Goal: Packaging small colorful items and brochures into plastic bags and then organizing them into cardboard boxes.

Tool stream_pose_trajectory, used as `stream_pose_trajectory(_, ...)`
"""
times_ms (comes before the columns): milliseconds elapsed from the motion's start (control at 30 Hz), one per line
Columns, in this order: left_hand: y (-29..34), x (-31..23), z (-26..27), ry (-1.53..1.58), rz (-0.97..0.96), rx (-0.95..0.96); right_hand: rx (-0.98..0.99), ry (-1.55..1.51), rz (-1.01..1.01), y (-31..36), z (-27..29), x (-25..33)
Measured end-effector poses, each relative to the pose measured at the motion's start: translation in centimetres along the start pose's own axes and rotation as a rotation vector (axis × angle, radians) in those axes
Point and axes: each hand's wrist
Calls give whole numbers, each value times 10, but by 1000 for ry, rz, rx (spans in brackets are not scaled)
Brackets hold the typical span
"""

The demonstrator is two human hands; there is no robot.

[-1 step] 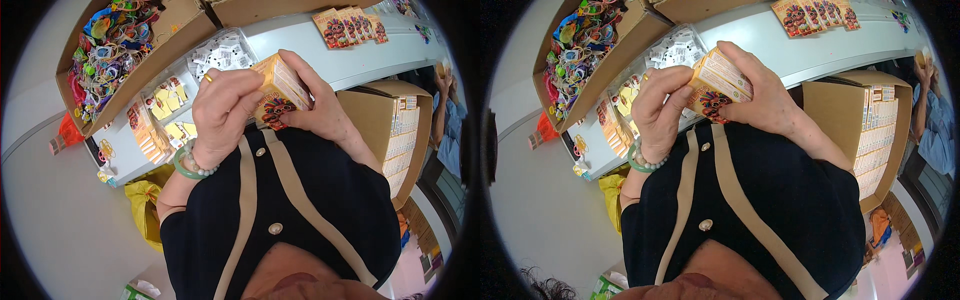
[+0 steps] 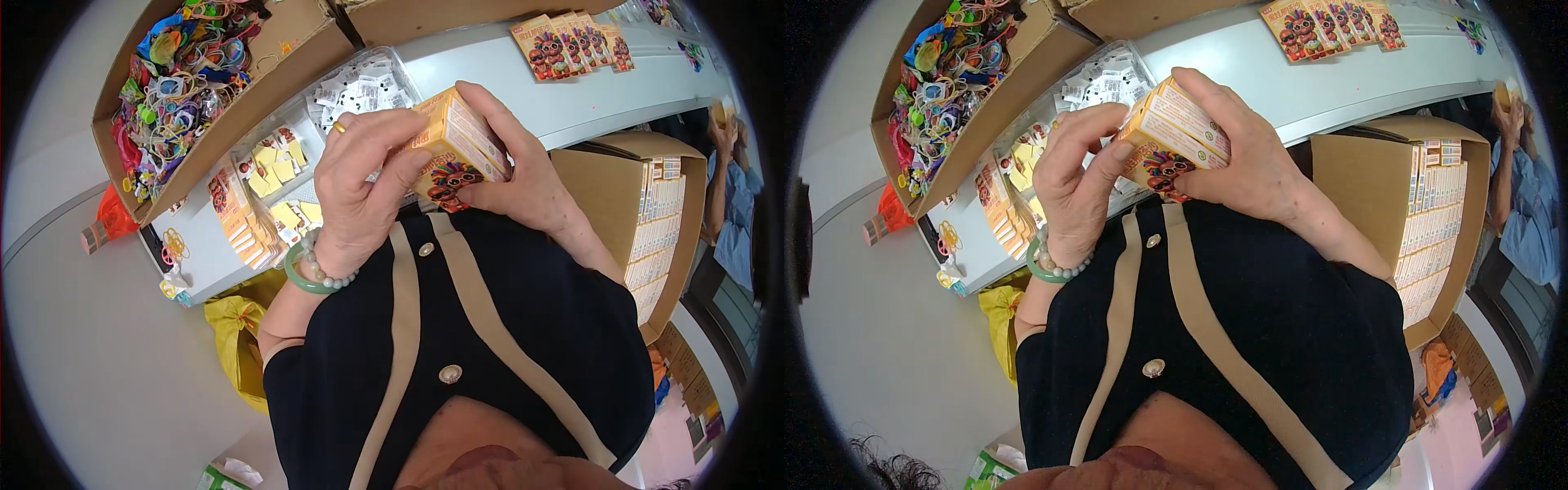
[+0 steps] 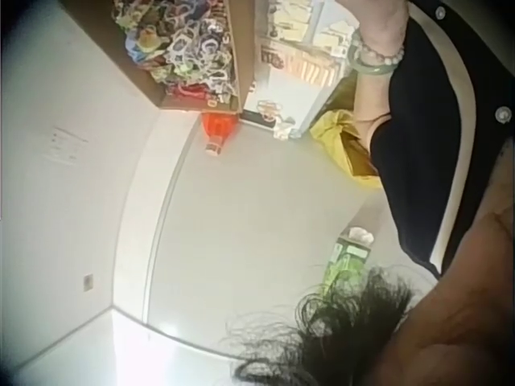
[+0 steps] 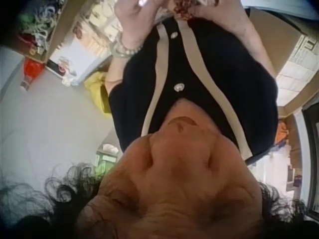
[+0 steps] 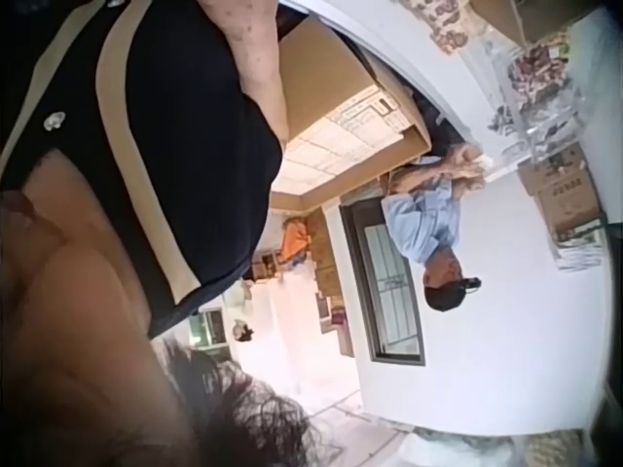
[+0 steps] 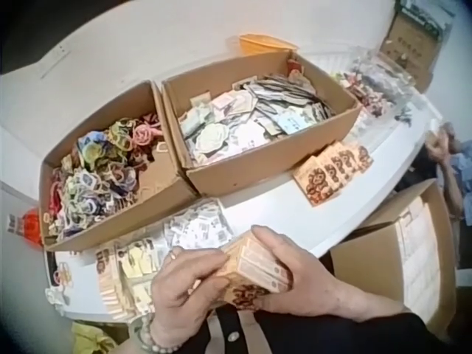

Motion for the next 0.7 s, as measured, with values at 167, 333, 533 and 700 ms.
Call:
stream_pose_trajectory(167, -1, 10, -1, 22, -122, 59, -32, 35, 124, -1, 1, 2)
stream_pose_trajectory(333, 1, 10, -2, -40, -145, 29, -50, 85, 252, -6, -2, -7)
stream_pose_trajectory(533, 0, 11, -2, -148, -242, -10, -86, 191, 348, -12, -3, -7)
stream_pose_trajectory(700, -5, 5, -4, -314, -201, -33, -273, 309, 400, -13, -11, -8)
Point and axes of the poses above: each hand's wrist, its own y-axis away from the middle knuckle, its own z-axis out of the back of the hand, x = y × z, and after that the axes turned 1 degree about -y, right-handed
